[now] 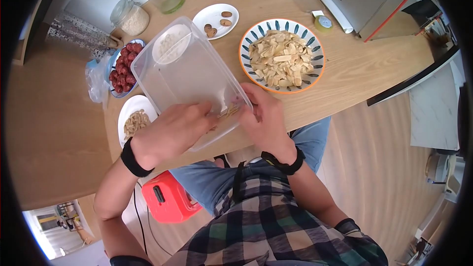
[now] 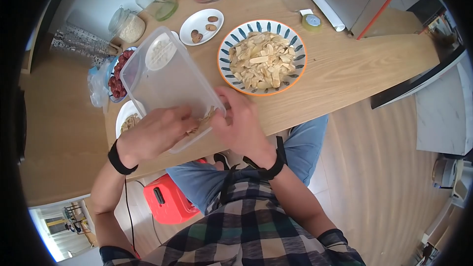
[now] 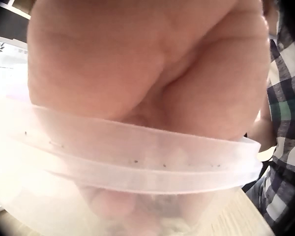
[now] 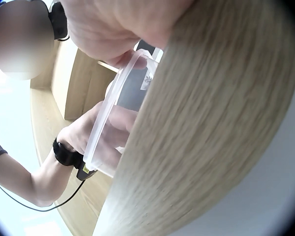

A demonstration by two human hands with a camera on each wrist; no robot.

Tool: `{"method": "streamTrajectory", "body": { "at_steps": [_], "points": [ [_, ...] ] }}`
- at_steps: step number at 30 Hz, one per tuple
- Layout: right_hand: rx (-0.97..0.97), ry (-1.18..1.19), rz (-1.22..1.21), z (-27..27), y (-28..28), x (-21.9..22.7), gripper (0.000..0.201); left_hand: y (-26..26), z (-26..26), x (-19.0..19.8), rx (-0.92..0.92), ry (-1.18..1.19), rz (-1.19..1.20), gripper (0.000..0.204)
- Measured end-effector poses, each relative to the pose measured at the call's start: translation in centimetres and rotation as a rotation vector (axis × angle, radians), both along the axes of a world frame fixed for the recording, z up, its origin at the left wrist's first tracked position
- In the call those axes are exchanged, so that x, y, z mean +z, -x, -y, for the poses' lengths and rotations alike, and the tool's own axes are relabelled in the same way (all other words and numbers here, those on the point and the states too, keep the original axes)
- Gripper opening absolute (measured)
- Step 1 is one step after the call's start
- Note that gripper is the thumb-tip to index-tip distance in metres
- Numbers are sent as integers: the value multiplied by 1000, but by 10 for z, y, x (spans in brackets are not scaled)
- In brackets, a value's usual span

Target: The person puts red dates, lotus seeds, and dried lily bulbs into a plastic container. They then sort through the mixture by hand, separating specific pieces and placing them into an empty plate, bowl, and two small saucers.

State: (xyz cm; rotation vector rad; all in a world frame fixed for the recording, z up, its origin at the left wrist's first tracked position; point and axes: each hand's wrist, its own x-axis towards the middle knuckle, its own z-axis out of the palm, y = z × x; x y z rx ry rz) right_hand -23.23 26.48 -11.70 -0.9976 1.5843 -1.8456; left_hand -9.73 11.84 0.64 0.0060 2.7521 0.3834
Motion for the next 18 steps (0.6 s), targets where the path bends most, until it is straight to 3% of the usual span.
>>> {"method": "streamTrajectory", "body": {
  "at_steps": [4, 6, 10, 13, 15, 18],
  "points": [
    [4, 6, 15, 0, 0, 3, 38, -1, 6, 0, 104, -115, 40, 30],
    [0, 3, 8, -1, 0, 4, 38, -3, 9, -1, 122, -104, -147, 29],
    [0, -1, 4, -1, 0, 6, 38, -2, 12, 9, 186, -148, -240, 27],
    [10, -11, 18, -2, 0, 9, 39, -3, 15, 10, 291, -328, -271, 21],
    [19, -23, 16, -2, 1, 9, 39, -6, 16, 7, 613, -669, -253, 18],
    [4, 1, -16, -1, 0, 9, 39, -7, 20, 12, 715, -842, -231, 18]
  ]
}}
